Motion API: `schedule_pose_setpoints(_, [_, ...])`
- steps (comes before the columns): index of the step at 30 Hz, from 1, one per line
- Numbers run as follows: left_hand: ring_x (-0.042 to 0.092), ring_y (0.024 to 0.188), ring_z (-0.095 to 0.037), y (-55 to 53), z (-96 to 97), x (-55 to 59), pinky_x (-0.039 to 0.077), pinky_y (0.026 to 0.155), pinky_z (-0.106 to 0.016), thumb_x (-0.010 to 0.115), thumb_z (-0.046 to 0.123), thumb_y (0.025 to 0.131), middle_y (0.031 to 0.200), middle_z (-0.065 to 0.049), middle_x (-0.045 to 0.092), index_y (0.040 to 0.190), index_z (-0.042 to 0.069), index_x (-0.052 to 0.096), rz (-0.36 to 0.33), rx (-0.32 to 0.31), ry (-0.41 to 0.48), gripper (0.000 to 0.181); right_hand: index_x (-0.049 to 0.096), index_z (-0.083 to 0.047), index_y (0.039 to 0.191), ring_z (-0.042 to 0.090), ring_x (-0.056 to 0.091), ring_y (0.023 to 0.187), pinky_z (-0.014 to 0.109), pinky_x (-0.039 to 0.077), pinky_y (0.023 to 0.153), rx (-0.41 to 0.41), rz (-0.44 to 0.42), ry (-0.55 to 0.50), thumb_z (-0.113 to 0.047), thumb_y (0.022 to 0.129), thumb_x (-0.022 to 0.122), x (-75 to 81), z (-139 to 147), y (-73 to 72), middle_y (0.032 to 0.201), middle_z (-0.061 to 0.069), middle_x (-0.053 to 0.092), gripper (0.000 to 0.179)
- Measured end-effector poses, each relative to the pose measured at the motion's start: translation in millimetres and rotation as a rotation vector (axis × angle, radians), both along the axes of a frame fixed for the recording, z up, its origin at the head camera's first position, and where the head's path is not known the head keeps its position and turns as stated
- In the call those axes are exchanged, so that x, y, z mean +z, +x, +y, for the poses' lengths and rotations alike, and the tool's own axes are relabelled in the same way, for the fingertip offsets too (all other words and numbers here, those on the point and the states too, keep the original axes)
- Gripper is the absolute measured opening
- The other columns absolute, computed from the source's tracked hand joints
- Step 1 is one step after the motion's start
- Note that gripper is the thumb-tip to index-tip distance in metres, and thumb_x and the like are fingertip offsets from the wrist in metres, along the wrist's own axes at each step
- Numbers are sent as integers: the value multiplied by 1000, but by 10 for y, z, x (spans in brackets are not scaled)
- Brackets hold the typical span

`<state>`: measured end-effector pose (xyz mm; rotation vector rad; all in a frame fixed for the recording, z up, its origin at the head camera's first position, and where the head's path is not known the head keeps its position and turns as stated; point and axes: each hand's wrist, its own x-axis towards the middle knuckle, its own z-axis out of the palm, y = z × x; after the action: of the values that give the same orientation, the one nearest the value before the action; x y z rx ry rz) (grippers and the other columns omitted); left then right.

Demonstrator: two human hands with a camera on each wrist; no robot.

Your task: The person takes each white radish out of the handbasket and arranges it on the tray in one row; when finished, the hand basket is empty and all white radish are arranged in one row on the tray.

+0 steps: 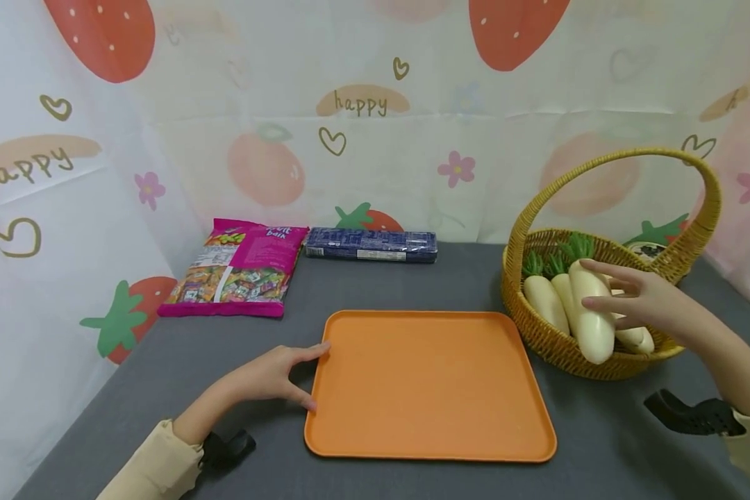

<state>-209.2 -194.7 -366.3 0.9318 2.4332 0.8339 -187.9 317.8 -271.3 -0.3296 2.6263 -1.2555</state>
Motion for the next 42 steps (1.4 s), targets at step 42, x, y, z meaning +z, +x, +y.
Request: schedule_pose_setpoints(42, [30,125,-28,-43,-36,-14,29,96,-47,75,34,70,136,-15,37,137,0,34,-4,-45,44,86,29,-15,142,32,50,107,37,50,68,99,15,-177,-10,87,60,-188,-396,555,139,30,17,63])
